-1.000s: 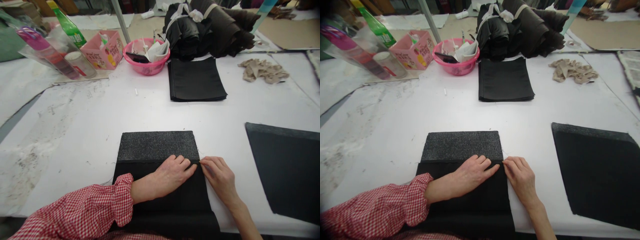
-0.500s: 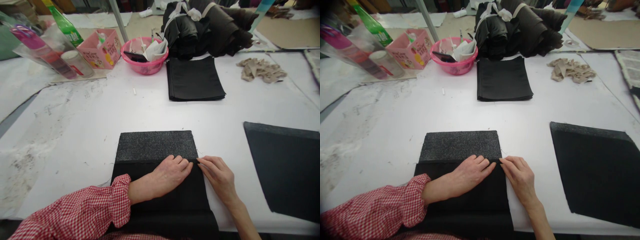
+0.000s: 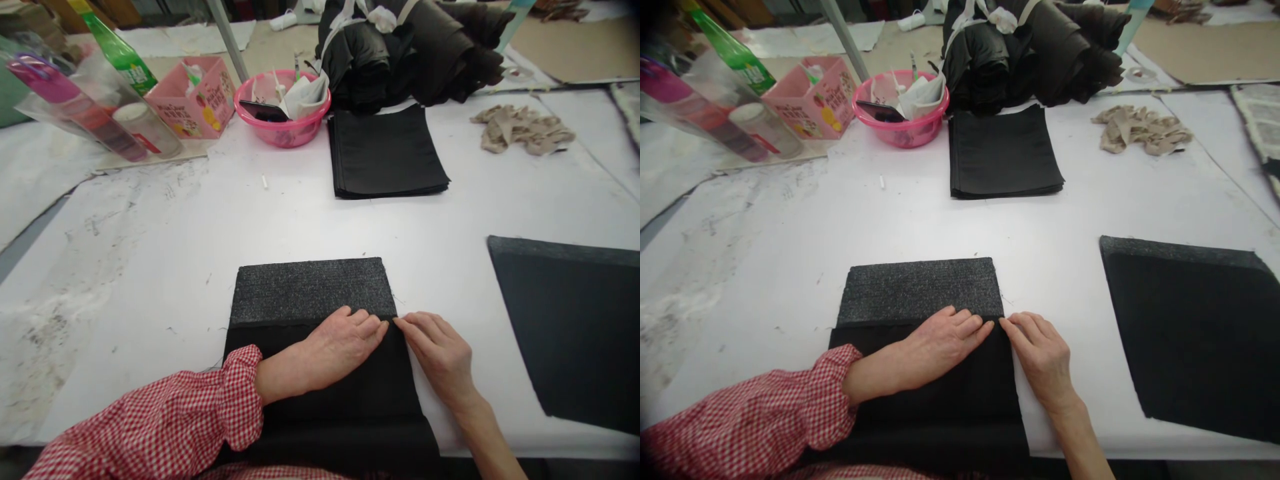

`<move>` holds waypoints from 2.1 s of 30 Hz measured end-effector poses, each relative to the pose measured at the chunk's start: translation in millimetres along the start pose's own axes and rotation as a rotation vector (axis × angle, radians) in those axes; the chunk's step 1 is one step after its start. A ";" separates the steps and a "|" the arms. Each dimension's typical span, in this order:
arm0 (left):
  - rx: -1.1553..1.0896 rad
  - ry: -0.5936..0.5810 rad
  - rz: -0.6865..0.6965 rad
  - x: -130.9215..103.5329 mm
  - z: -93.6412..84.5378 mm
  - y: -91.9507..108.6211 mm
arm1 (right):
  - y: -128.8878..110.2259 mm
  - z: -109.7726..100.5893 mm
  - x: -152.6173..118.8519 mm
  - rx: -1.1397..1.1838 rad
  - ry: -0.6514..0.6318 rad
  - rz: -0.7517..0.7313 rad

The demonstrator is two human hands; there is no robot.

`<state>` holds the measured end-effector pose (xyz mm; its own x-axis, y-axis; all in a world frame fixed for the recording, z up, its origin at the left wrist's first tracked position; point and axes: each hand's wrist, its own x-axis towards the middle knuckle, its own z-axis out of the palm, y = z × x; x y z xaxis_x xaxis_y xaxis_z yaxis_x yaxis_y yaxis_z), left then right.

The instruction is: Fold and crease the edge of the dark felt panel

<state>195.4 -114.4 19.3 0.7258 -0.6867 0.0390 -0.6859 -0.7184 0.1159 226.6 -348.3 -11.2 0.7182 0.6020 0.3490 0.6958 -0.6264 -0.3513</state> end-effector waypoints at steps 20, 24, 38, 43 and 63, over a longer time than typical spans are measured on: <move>0.006 0.044 -0.027 6.4 8.5 6.2 | -4.1 -0.6 -12.1 -0.013 0.074 0.163; 0.010 0.068 -0.037 4.4 8.7 7.3 | -7.9 1.3 -11.8 -0.093 0.017 0.115; 0.072 -0.055 -0.386 -148.2 -10.7 -23.1 | -7.2 0.2 -9.4 -0.137 0.015 0.072; -0.075 0.090 -0.492 -175.5 -16.4 -23.6 | -27.0 -5.7 21.0 -0.019 -0.006 0.062; -0.167 0.086 -0.321 -115.6 -16.6 -41.3 | -11.2 -20.6 39.7 0.095 -0.177 -0.206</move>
<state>140.7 -3.6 26.5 0.9093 -0.4123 0.0565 -0.4097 -0.8630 0.2954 247.3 -327.6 24.6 0.5463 0.7938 0.2675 0.8185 -0.4380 -0.3719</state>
